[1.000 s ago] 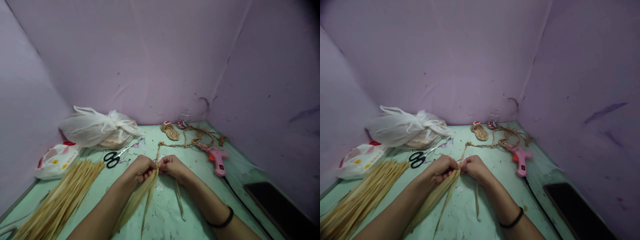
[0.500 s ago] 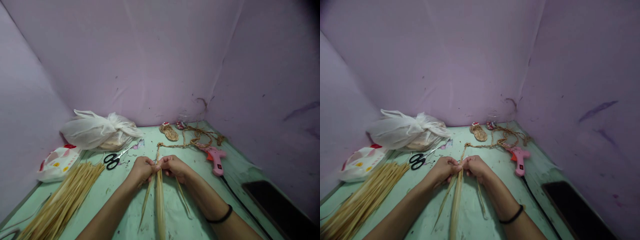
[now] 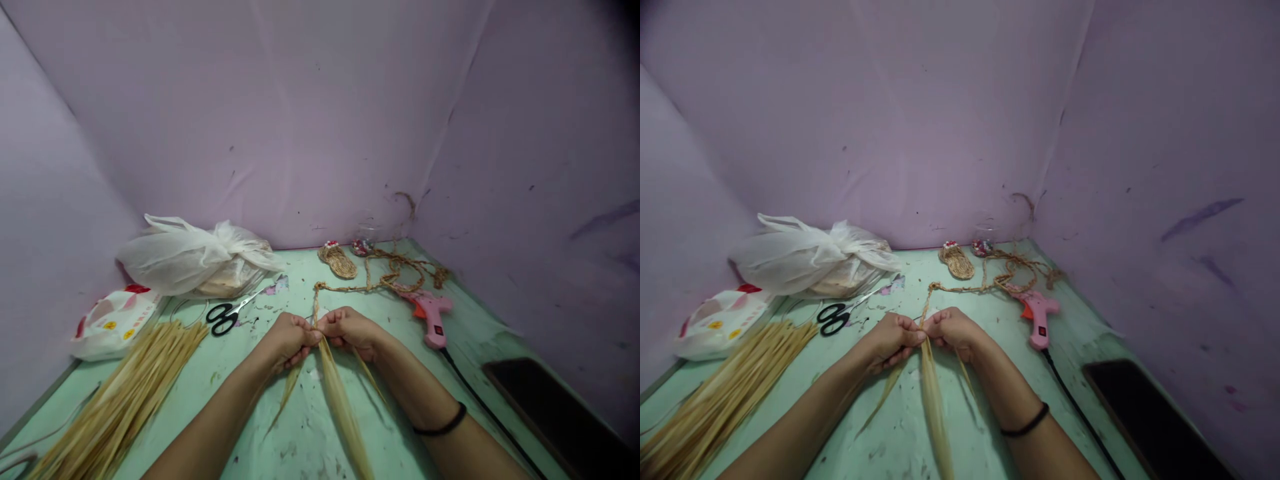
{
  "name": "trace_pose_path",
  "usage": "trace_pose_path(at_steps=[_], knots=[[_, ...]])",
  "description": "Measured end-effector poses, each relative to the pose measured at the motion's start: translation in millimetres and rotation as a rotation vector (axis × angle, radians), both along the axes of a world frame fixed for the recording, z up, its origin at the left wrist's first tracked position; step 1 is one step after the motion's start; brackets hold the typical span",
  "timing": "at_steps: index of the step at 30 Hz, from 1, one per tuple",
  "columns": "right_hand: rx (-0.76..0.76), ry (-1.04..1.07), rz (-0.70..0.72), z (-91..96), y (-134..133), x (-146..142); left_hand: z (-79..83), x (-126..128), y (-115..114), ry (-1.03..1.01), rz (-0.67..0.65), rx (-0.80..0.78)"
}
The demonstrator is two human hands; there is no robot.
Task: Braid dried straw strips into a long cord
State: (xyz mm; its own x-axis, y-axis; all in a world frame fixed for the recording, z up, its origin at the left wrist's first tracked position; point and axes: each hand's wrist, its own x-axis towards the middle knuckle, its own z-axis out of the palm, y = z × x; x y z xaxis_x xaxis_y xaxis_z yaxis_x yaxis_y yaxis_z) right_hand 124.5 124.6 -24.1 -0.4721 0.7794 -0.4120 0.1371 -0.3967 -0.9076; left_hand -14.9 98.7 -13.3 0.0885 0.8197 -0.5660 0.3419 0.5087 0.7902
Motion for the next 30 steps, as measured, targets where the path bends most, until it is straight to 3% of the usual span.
trace_pose_path(at_steps=[8,12,18,21,26,30], knots=[[0.113,-0.078,0.006,-2.7,1.4,-1.1,-0.2,-6.9,1.0,-0.078,-0.091,0.056],[0.248,-0.171,0.070,-9.1,4.0,-2.0,4.4,-3.5,1.4,0.075,-0.064,0.024],[0.611,-0.613,0.053,0.9,-3.9,-6.2,-15.7,4.7,3.3,0.164,0.097,0.253],[0.652,-0.835,0.000,13.5,-10.6,-6.8,-22.5,4.6,3.2,0.109,0.100,0.310],[0.601,-0.879,0.042,31.0,-21.9,-13.6,-6.3,7.3,-1.1,0.004,0.171,0.177],[0.669,-0.917,0.077,39.9,-37.5,-30.3,8.4,4.6,-3.1,-0.127,0.230,0.008]])
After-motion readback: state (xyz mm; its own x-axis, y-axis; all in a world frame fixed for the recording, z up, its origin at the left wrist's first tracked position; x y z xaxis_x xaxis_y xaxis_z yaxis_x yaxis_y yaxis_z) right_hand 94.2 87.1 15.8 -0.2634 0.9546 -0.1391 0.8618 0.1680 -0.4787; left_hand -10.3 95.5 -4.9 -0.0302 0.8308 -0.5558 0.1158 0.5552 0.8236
